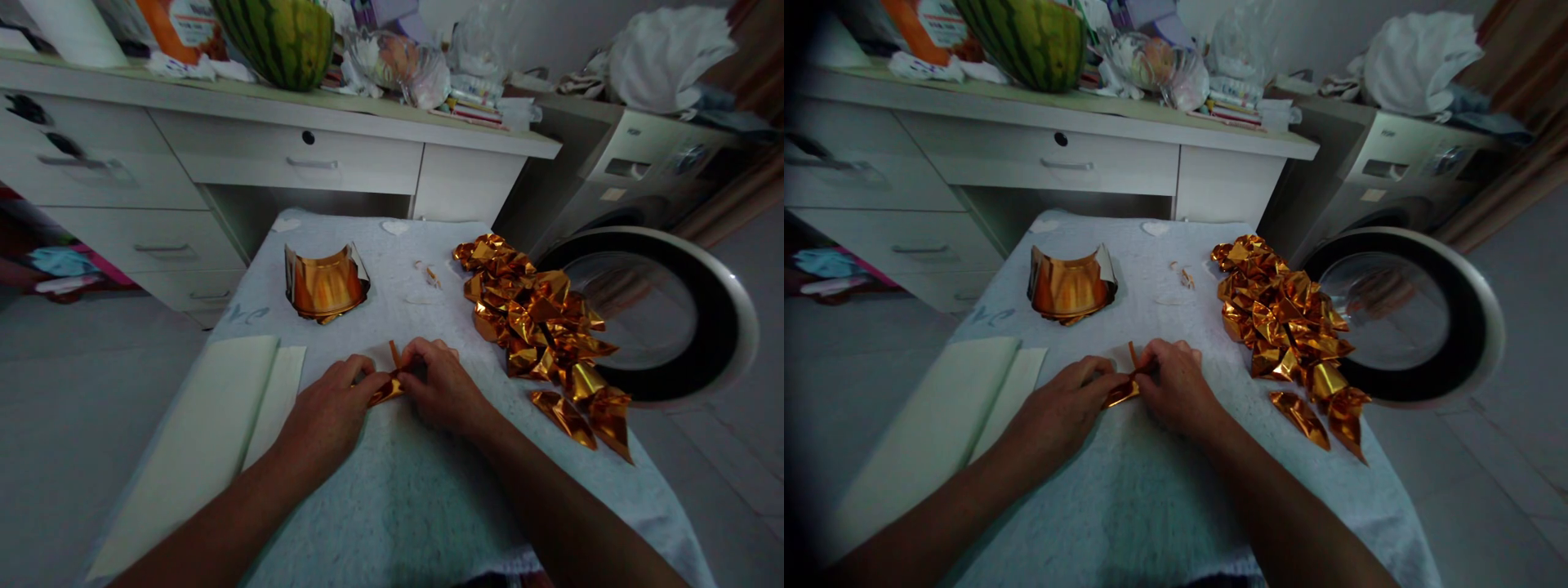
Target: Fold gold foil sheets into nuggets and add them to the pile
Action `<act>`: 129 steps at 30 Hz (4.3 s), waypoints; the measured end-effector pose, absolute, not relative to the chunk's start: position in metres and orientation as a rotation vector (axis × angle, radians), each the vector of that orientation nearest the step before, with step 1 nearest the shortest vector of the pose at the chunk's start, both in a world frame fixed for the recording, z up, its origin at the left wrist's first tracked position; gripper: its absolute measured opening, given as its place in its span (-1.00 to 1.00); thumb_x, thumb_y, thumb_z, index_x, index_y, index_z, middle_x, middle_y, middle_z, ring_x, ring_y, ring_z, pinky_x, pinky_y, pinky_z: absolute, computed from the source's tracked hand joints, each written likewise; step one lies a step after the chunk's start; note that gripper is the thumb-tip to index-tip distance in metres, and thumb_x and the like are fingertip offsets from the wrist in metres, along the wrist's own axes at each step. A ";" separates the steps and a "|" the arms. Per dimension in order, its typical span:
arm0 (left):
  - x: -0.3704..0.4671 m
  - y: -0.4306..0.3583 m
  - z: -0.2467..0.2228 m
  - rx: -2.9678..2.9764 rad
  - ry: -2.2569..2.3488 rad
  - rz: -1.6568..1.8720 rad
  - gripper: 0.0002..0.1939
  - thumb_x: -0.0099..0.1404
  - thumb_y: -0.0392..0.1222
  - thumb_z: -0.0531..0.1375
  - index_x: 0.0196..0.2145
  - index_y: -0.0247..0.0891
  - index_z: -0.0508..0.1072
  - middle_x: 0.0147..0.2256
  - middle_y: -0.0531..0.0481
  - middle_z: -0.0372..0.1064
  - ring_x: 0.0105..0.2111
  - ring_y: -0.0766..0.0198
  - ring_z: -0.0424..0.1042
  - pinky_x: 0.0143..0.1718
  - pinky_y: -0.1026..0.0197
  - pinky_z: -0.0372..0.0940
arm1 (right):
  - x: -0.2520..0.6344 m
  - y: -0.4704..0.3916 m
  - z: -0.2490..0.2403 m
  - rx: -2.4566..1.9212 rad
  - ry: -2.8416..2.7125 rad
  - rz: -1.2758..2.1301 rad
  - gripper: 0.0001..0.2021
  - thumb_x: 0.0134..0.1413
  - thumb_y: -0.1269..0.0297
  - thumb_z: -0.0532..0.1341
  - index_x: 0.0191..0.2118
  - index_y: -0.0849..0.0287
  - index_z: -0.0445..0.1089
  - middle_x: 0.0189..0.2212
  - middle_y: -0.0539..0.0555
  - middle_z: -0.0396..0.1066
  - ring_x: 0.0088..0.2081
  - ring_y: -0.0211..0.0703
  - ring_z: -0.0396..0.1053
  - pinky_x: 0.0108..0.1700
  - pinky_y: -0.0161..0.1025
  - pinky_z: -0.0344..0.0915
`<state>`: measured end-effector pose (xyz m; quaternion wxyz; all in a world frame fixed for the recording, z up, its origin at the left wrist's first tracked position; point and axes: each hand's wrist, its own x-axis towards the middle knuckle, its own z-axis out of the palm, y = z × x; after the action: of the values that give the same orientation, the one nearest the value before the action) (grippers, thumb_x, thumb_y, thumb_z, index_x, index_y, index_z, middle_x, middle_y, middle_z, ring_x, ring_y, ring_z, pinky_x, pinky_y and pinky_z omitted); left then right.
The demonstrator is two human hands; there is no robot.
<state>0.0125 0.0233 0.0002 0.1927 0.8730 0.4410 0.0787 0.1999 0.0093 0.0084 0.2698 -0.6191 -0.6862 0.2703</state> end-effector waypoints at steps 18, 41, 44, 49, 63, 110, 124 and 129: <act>0.013 0.023 -0.001 2.443 1.248 0.226 -0.63 0.34 -0.29 -0.02 -0.04 0.00 0.47 -0.11 0.00 0.34 -0.14 0.16 0.33 -0.23 0.21 0.21 | 0.193 0.009 0.003 -1.666 -1.723 0.708 -0.74 -0.04 0.50 0.26 -0.21 0.10 0.30 -0.42 -0.09 0.44 -0.25 -0.15 0.35 -0.05 -0.12 0.12; 0.008 0.022 0.004 2.373 1.384 0.294 -0.67 0.39 -0.27 -0.03 0.04 -0.21 0.38 -0.15 -0.09 0.38 -0.19 0.16 0.42 -0.14 0.12 0.31 | 0.190 0.011 0.002 -1.802 -1.765 0.572 -0.77 -0.03 0.49 0.22 -0.23 0.13 0.24 -0.41 -0.04 0.38 -0.24 -0.10 0.26 -0.12 -0.14 0.04; 0.007 0.021 0.006 2.329 1.461 0.251 -0.71 0.39 -0.24 0.00 -0.01 -0.22 0.40 -0.14 -0.10 0.43 -0.17 0.13 0.45 -0.10 0.09 0.31 | 0.189 0.011 0.001 -1.811 -1.761 0.569 -0.76 -0.03 0.48 0.22 -0.22 0.13 0.23 -0.41 -0.04 0.38 -0.25 -0.10 0.26 -0.12 -0.14 0.03; 0.008 0.022 0.009 2.301 1.488 0.217 -0.73 0.39 -0.23 0.00 -0.04 -0.22 0.41 -0.13 -0.10 0.46 -0.15 0.11 0.47 -0.08 0.07 0.31 | 0.190 0.011 -0.001 -1.810 -1.764 0.560 -0.76 0.00 0.47 0.21 -0.20 0.14 0.21 -0.41 -0.04 0.38 -0.25 -0.09 0.26 -0.12 -0.13 0.03; 0.010 0.024 0.009 2.331 1.488 0.185 -0.73 0.39 -0.24 -0.01 -0.05 -0.22 0.41 -0.14 -0.11 0.47 -0.16 0.11 0.48 -0.10 0.08 0.32 | 0.189 0.012 -0.001 -1.823 -1.771 0.513 -0.78 0.01 0.46 0.20 -0.20 0.14 0.22 -0.41 -0.02 0.39 -0.25 -0.08 0.26 -0.13 -0.13 0.03; -0.001 0.024 0.003 2.383 1.269 0.364 -0.78 0.27 -0.42 0.00 -0.35 -0.23 0.40 -0.30 -0.05 0.28 -0.24 0.15 0.28 -0.18 0.11 0.21 | 0.169 0.002 0.007 -1.875 -2.248 0.123 -0.77 0.16 0.09 0.18 -0.24 0.16 0.29 -0.20 0.13 0.33 -0.17 0.02 0.19 -0.19 -0.09 0.04; -0.010 0.025 0.006 2.342 1.352 0.173 -0.89 0.32 -0.21 0.07 -0.24 -0.14 0.38 -0.19 -0.04 0.27 -0.16 0.06 0.21 -0.20 0.05 0.11 | 0.166 0.002 0.002 -1.898 -2.236 0.077 -0.55 0.07 -0.20 0.19 -0.25 0.15 0.29 -0.21 0.13 0.33 -0.16 0.04 0.21 -0.17 -0.07 0.08; -0.011 0.028 0.012 2.304 1.318 0.113 -0.89 0.27 -0.22 0.11 -0.23 -0.13 0.38 -0.18 -0.02 0.28 -0.16 0.07 0.20 -0.18 0.06 0.11 | 0.176 0.004 0.005 -1.864 -2.233 0.206 -0.61 0.12 -0.14 0.19 -0.23 0.13 0.32 -0.21 0.10 0.33 -0.16 0.01 0.21 -0.18 -0.10 0.07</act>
<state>-0.0108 0.0277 0.0120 0.2402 0.8418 0.4816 0.0411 0.1764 0.0039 0.0047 0.1125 -0.6352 -0.7609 0.0703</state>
